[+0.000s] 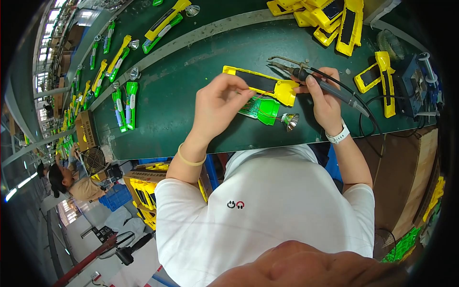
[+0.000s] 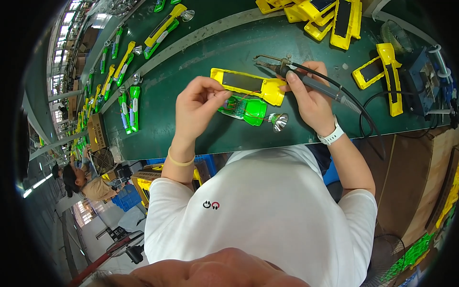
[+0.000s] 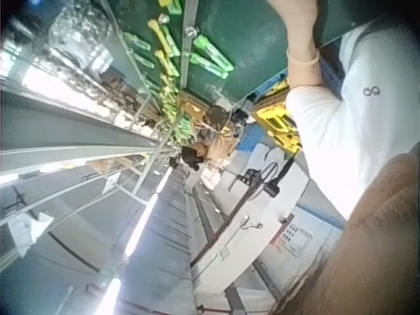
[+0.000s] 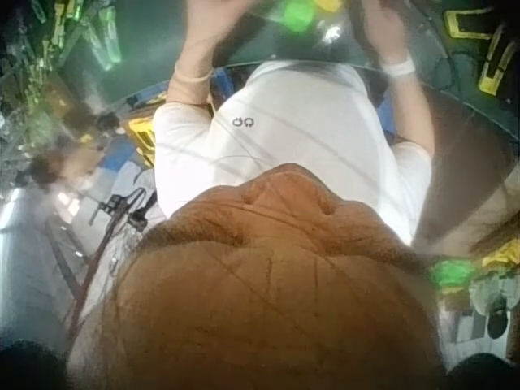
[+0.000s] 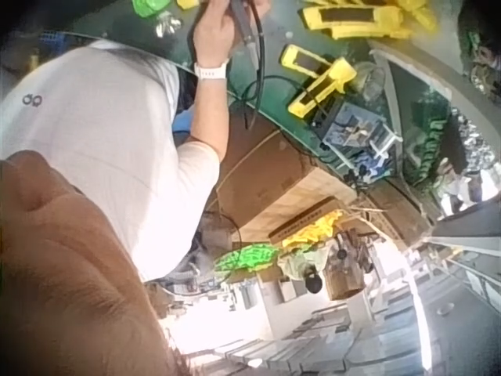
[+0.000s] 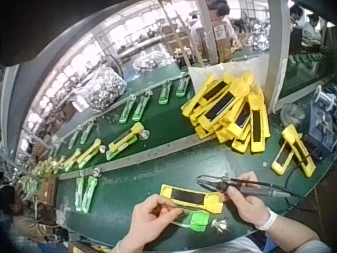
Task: Soldering and assembling components for plastic flashlights on a production line.
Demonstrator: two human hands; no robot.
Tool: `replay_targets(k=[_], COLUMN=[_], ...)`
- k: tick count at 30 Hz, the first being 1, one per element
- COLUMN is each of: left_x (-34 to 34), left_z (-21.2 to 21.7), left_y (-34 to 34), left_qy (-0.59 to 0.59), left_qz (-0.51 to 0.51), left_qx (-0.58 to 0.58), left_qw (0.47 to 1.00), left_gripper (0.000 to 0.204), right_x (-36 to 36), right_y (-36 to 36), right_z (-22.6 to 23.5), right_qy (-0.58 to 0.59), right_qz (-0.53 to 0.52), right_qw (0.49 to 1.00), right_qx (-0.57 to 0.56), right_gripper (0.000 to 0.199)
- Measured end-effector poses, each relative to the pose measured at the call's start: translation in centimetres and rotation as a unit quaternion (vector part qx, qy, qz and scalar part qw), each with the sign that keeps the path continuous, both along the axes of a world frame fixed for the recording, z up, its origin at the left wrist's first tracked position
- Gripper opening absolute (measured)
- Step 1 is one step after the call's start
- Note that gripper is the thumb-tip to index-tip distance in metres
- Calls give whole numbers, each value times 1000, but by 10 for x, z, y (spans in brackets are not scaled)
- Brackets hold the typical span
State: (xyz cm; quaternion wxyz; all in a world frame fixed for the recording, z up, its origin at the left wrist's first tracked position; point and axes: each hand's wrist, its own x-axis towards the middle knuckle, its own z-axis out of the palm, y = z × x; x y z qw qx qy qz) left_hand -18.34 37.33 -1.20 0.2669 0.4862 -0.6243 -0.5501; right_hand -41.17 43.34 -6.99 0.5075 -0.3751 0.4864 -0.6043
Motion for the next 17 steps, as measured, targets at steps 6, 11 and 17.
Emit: replay_targets(k=[6,11,17], left_x=[20,34,35], left_z=[-10,-32,-22], left_y=[-2,-30,-42], left_qy=[311,-111,-229], left_qz=[94,-2,-152], left_qx=[166,-177,-219], left_qw=[931,978,936], left_gripper=[18,6,10], right_x=[19,46,53], right_y=[-2,-12,-11], right_z=[11,11,-3], right_qy=[25,-3,3], right_qz=[-12,9,29], right_qw=[999,1000,999], right_qx=[-38,10,28], right_gripper=[23,25,26])
